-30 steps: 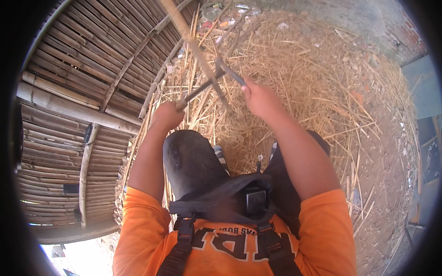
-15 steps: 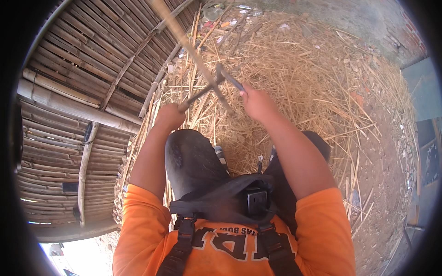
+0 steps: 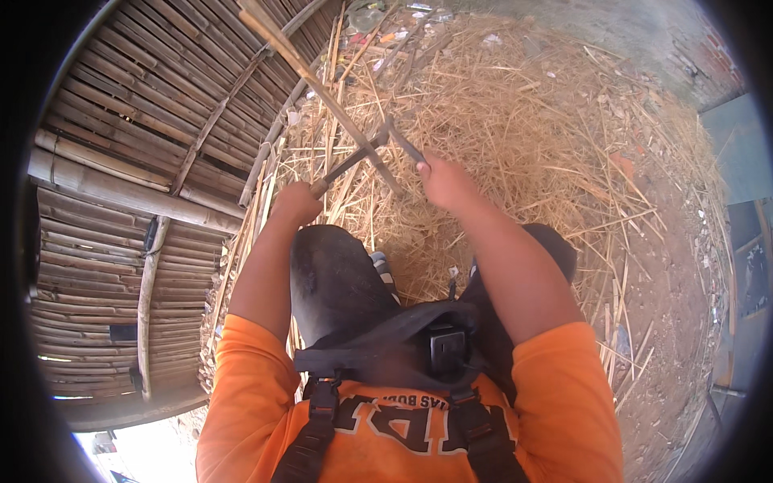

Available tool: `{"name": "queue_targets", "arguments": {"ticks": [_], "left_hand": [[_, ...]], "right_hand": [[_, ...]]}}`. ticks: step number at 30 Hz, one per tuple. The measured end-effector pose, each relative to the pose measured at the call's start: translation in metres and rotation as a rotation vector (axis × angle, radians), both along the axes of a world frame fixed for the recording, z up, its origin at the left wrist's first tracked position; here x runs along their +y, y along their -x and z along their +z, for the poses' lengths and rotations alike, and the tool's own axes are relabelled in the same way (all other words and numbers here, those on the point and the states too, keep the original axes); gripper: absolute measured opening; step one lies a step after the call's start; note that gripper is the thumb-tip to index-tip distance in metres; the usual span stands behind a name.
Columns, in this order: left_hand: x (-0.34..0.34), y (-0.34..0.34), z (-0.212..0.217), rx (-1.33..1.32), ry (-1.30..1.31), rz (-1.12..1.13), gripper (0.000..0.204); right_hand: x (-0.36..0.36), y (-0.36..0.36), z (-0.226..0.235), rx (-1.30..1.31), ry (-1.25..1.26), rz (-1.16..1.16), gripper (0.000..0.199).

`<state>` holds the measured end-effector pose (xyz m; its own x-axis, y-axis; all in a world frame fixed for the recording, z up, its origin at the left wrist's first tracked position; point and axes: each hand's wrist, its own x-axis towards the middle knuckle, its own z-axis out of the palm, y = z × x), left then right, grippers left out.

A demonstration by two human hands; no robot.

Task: The person shaves a wood strip with a large knife, then uses a hammer and the knife to split another piece of wood, and continues shaving and cleaning the wood strips.

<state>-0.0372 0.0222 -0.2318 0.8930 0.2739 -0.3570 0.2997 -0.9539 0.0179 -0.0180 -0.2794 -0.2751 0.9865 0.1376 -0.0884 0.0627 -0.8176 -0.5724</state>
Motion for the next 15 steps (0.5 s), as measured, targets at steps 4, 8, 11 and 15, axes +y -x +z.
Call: {"name": "queue_targets", "arguments": {"ticks": [4,8,11,15], "left_hand": [[0.012,0.006,-0.013,-0.033,0.010,-0.017,0.037],[0.011,0.007,-0.016,-0.061,0.042,0.013,0.038],[0.016,0.004,-0.024,-0.045,0.054,0.008,0.038],[0.009,-0.003,-0.023,-0.039,0.061,0.001,0.038]], "right_hand": [[-0.008,-0.008,-0.006,0.091,0.075,0.088,0.045],[0.003,-0.004,0.040,0.019,-0.208,-0.118,0.045],[0.010,-0.002,0.038,-0.072,-0.285,-0.121,0.045],[0.003,-0.008,-0.005,0.001,-0.014,0.036,0.047]]}}
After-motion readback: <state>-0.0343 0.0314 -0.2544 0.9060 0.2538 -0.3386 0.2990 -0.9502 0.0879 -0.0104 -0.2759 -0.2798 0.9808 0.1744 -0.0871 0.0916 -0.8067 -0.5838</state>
